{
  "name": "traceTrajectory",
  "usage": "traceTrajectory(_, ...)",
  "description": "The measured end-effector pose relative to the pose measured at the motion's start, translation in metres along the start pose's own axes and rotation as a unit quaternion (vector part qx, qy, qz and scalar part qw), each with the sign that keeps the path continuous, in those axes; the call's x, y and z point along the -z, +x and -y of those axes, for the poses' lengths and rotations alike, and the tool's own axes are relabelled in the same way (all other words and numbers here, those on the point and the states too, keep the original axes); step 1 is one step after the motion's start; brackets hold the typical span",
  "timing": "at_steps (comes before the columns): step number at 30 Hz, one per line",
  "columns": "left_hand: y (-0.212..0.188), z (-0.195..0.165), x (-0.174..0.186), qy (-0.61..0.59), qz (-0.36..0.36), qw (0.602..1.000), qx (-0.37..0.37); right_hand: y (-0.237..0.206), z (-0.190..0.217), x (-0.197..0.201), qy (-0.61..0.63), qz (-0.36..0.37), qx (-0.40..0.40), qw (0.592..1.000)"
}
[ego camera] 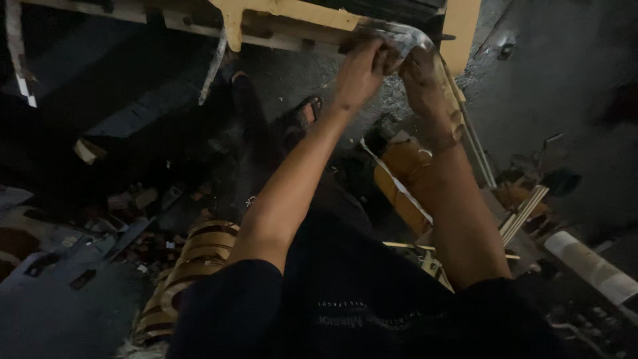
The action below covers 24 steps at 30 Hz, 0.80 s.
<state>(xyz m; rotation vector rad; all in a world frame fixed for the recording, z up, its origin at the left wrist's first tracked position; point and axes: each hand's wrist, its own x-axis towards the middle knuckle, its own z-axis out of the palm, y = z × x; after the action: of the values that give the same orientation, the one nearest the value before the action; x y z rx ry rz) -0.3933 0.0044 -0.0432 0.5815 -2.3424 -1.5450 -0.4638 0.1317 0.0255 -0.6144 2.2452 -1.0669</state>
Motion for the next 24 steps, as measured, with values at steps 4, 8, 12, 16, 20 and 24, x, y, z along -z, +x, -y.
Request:
traceTrajectory(4, 0.013, 0.002, 0.007, -0.016, 0.083, 0.995, 0.056, 0.017, 0.015, 0.000, -0.145, 0.113, -0.017, 0.983)
traceTrajectory(8, -0.010, -0.014, 0.010, -0.076, -0.049, 0.995, 0.041, 0.008, 0.006, 0.002, -0.031, 0.047, 0.122, 0.991)
traceTrajectory(12, -0.040, -0.033, -0.003, -0.043, -0.132, 0.990, 0.019, -0.008, -0.010, 0.013, -0.245, -0.021, 0.092, 0.965)
traceTrajectory(16, -0.050, -0.031, -0.014, -0.230, 0.002, 0.929, 0.289, -0.010, -0.012, 0.025, -0.254, -0.027, 0.050, 0.966)
traceTrajectory(20, -0.044, -0.026, -0.028, -0.339, -0.103, 0.917, 0.184, -0.008, -0.014, 0.031, -0.273, 0.003, 0.124, 0.954)
traceTrajectory(24, -0.032, -0.027, -0.045, -0.269, -0.140, 0.935, 0.182, -0.024, -0.032, 0.034, -0.162, -0.029, -0.236, 0.958)
